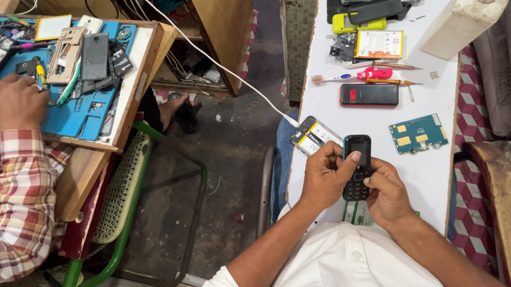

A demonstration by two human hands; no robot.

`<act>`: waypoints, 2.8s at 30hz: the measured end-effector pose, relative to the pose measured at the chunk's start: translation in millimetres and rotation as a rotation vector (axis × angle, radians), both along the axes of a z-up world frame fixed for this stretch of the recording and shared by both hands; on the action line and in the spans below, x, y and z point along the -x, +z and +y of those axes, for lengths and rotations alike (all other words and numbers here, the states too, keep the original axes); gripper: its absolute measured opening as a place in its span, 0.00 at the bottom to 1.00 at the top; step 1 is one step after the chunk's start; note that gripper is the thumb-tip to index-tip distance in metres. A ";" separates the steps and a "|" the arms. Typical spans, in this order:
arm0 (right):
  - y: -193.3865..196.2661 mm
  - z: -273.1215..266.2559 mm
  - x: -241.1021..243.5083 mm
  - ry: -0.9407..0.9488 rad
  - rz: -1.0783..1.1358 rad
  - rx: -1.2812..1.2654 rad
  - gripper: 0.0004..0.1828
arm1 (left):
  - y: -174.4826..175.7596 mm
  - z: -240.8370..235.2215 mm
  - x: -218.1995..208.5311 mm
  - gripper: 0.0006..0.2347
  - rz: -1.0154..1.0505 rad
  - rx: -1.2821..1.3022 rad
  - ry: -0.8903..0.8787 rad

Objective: The person removes the back cover and battery from a blue feature phone, then handles a black feature phone and a disassembled smartphone. They use a screwdriver to work on the blue phone's internal components and place parts on the table.

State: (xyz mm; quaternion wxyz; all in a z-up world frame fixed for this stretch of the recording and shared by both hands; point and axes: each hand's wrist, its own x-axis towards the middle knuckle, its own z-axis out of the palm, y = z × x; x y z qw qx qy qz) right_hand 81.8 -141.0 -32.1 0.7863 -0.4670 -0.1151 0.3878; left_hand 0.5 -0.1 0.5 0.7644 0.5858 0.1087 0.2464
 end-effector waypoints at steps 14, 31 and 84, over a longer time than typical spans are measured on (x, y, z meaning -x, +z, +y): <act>-4.2 1.4 -2.0 -0.002 0.020 -0.029 0.23 | -7.9 0.3 -6.7 0.10 -0.019 0.019 0.004; -4.1 1.3 -1.6 -0.002 0.042 -0.006 0.23 | -11.8 1.2 -7.7 0.10 -0.027 0.013 -0.003; 29.4 13.3 1.0 0.024 -0.051 -0.042 0.23 | -1.0 11.2 -5.7 0.11 -0.032 -0.054 0.054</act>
